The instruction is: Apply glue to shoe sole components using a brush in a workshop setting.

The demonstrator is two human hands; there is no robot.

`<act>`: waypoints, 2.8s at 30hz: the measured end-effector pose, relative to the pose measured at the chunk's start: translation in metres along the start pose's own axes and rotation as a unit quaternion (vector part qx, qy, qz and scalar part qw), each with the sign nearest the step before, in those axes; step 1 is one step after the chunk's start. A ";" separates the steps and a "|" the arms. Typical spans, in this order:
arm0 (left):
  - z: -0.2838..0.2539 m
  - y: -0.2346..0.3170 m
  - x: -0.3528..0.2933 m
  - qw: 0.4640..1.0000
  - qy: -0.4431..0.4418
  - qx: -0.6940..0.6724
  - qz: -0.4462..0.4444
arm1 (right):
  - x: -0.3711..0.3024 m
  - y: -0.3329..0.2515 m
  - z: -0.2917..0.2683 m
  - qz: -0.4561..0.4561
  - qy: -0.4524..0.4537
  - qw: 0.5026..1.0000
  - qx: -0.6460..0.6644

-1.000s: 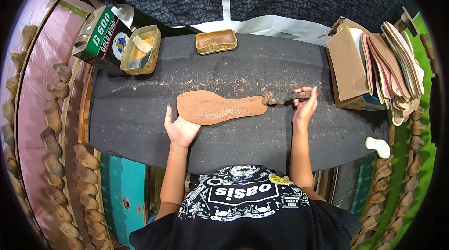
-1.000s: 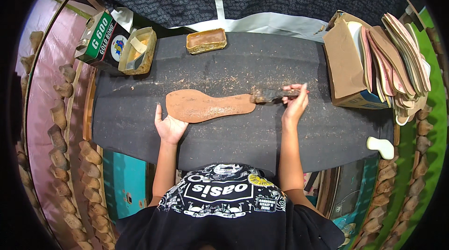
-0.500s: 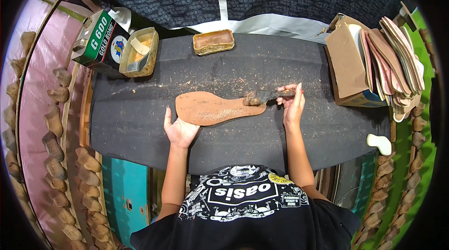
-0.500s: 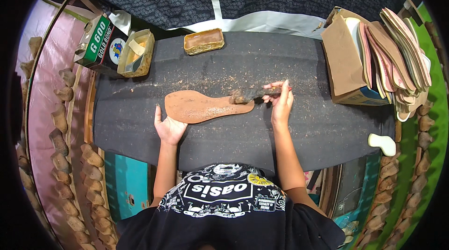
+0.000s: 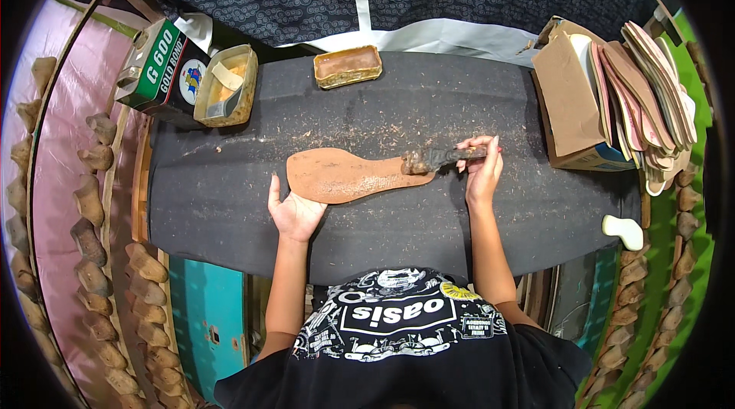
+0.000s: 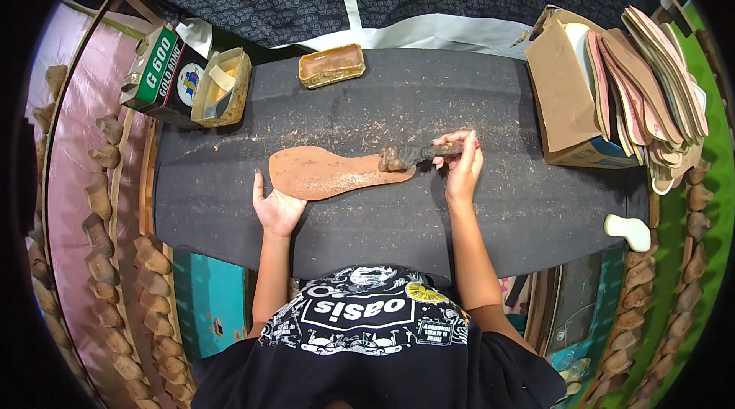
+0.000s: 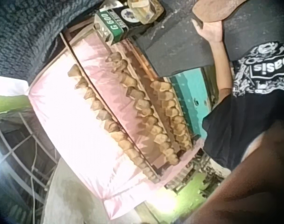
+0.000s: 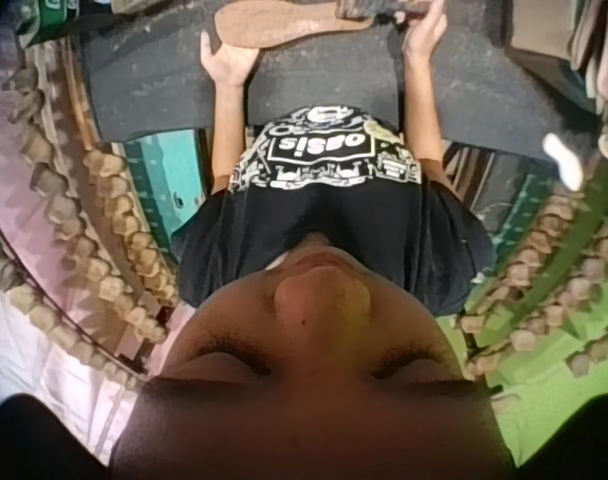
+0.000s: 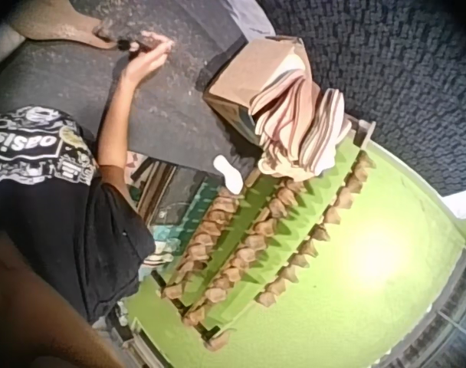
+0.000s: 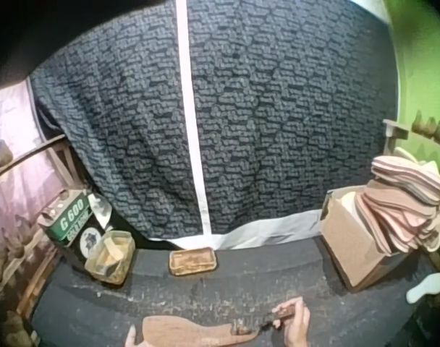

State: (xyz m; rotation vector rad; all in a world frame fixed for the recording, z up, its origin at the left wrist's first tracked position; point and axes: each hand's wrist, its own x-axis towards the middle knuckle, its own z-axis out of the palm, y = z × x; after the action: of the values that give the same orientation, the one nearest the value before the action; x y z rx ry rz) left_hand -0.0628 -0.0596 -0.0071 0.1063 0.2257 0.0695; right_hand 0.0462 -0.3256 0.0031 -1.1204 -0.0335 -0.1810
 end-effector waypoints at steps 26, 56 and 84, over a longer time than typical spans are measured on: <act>0.000 0.002 -0.003 1.000 -0.023 -0.016 -0.002 | -0.040 0.021 0.069 0.138 -0.230 0.961 0.063; 0.011 -0.010 -0.006 0.991 -0.101 -0.001 -0.089 | 0.129 0.059 0.118 0.083 -0.124 0.988 0.044; 0.002 -0.002 -0.009 0.983 -0.167 0.034 -0.069 | 0.048 0.035 0.044 0.200 -0.170 0.965 -0.027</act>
State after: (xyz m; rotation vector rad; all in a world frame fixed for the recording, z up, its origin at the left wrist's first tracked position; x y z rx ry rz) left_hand -0.0710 -0.0630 -0.0031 0.1679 -0.0999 -0.0935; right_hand 0.1023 -0.2776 -0.0034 -1.1786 -0.1072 0.3746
